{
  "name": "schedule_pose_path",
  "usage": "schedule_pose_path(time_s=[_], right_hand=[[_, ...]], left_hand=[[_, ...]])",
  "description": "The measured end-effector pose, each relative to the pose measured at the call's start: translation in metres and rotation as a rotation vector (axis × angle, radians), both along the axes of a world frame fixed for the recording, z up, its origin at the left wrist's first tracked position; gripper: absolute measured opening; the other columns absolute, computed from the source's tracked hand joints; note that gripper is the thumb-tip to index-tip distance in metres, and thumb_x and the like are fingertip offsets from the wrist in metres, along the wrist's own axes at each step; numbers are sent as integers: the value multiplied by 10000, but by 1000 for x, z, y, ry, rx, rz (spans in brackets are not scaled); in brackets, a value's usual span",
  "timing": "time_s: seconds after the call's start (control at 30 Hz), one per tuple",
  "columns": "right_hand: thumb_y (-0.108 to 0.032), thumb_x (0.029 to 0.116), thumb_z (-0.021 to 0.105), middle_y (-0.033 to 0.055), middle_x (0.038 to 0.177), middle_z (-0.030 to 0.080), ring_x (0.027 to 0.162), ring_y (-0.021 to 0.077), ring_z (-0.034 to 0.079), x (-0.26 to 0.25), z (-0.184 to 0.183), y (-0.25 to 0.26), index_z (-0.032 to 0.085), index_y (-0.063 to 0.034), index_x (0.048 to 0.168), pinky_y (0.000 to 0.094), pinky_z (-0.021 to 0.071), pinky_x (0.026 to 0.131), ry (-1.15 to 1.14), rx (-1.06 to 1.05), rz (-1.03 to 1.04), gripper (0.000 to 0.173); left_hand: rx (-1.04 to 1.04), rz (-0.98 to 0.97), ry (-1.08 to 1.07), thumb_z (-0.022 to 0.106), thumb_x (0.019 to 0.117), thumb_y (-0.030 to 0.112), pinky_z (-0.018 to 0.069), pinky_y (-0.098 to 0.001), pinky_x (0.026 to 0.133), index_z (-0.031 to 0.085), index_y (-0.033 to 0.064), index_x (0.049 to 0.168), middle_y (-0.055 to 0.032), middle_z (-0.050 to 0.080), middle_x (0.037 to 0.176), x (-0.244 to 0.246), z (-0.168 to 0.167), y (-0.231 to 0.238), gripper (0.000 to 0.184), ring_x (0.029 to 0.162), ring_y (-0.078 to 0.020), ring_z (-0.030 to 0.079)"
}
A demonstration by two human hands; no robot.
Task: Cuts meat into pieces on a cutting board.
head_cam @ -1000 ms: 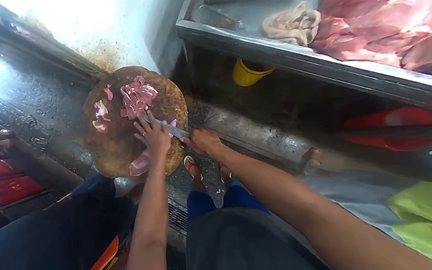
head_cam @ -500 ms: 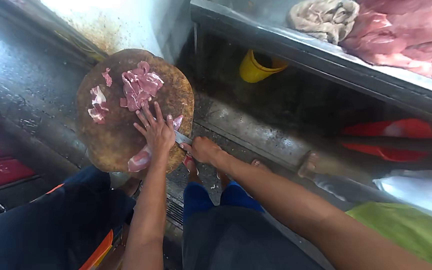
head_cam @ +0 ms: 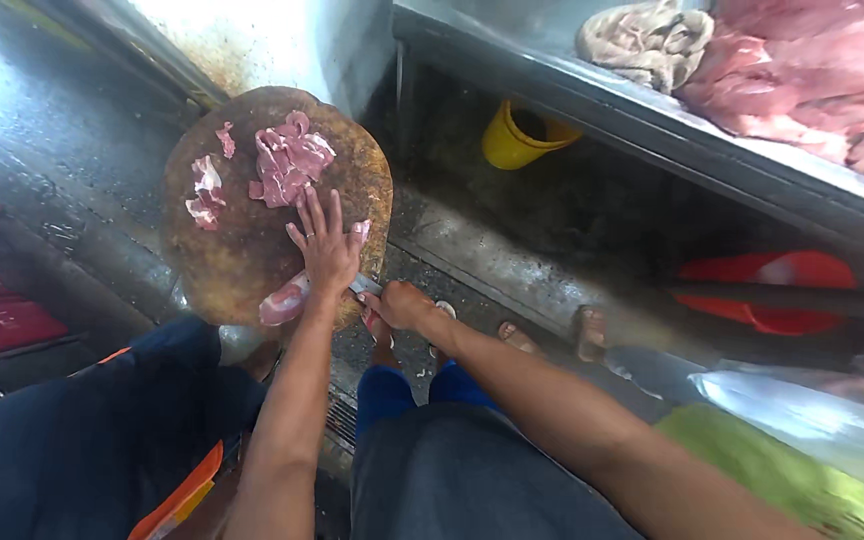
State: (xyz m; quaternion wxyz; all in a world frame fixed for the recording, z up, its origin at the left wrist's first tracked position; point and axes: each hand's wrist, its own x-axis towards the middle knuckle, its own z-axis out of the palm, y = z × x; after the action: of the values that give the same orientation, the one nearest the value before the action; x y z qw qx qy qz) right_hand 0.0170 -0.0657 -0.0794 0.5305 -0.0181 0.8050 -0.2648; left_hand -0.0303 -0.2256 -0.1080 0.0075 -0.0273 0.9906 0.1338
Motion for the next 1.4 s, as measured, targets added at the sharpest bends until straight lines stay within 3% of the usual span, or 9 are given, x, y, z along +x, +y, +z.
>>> schedule_pose_path(time_s=[0.13, 0.3, 0.47, 0.6, 0.67, 0.93, 1.07, 1.27, 1.4], right_hand=[[-714, 1012, 378, 236, 1093, 691, 1073, 389, 679, -1, -4, 5, 688, 9, 1040, 613, 528, 905, -14, -11, 14, 787], [-704, 1020, 366, 215, 987, 687, 960, 363, 693, 13, -14, 8, 677, -5, 977, 585, 546, 836, 13, -29, 44, 766], [-692, 1027, 366, 230, 996, 689, 988, 388, 696, 60, -4, 41, 670, 8, 1002, 607, 547, 847, -24, 43, 47, 764], [-695, 1025, 368, 213, 1009, 691, 998, 368, 694, 41, 4, 4, 670, 8, 1020, 583, 545, 852, -54, 51, 45, 764], [-689, 1024, 386, 226, 1086, 692, 1061, 377, 688, 32, -1, -21, 668, 12, 1108, 597, 543, 900, -54, 17, 9, 760], [-723, 1009, 363, 217, 1000, 700, 995, 379, 706, 83, 4, 5, 675, -2, 1008, 602, 560, 845, -76, 107, 50, 785], [-696, 1023, 373, 218, 1048, 697, 1029, 366, 700, 57, 4, -43, 672, 9, 1048, 586, 555, 872, -75, 46, 41, 766], [-700, 1018, 388, 217, 1045, 689, 987, 360, 698, 56, 1, -50, 663, 5, 1086, 586, 551, 848, -50, -25, 0, 760], [-723, 1012, 357, 218, 1083, 692, 1050, 362, 694, 56, 2, -53, 672, 2, 1070, 585, 552, 879, -30, 20, 39, 792]], left_hand=[[-8, 112, 31, 283, 1030, 647, -2, -724, 1214, 101, 251, 1674, -86, -101, 1737, 20, 31, -31, 777, 1596, -311, -99], [-323, 27, -176, 219, 1018, 680, 44, -754, 1193, 166, 320, 1661, -72, -42, 1744, 42, 0, -34, 739, 1590, -390, -43], [-303, -17, -192, 185, 1035, 636, 15, -742, 1202, 132, 327, 1666, -62, -68, 1743, 37, -2, -34, 705, 1589, -377, -88], [-264, -58, -150, 211, 1038, 629, -10, -735, 1208, 59, 283, 1674, -57, -159, 1731, 40, -5, -45, 740, 1579, -354, -166], [-254, -71, -132, 215, 1032, 650, -13, -729, 1212, 77, 265, 1674, -55, -139, 1734, 40, -8, -48, 761, 1584, -345, -151], [-257, -72, -133, 228, 1029, 626, -28, -710, 1217, 129, 261, 1671, -64, -76, 1742, 40, -8, -41, 746, 1592, -336, -109], [-262, -101, -129, 223, 1026, 642, -10, -699, 1223, 122, 256, 1672, -71, -60, 1743, 38, -10, -47, 759, 1595, -344, -81], [83, -75, -28, 327, 1045, 623, 56, -731, 1220, 99, 217, 1674, -57, -79, 1742, 52, 33, -68, 782, 1602, -297, -59], [-180, -58, -122, 333, 949, 791, -7, -765, 1194, 125, 334, 1665, -42, -134, 1736, 73, 32, -99, 875, 1586, -337, -148]])
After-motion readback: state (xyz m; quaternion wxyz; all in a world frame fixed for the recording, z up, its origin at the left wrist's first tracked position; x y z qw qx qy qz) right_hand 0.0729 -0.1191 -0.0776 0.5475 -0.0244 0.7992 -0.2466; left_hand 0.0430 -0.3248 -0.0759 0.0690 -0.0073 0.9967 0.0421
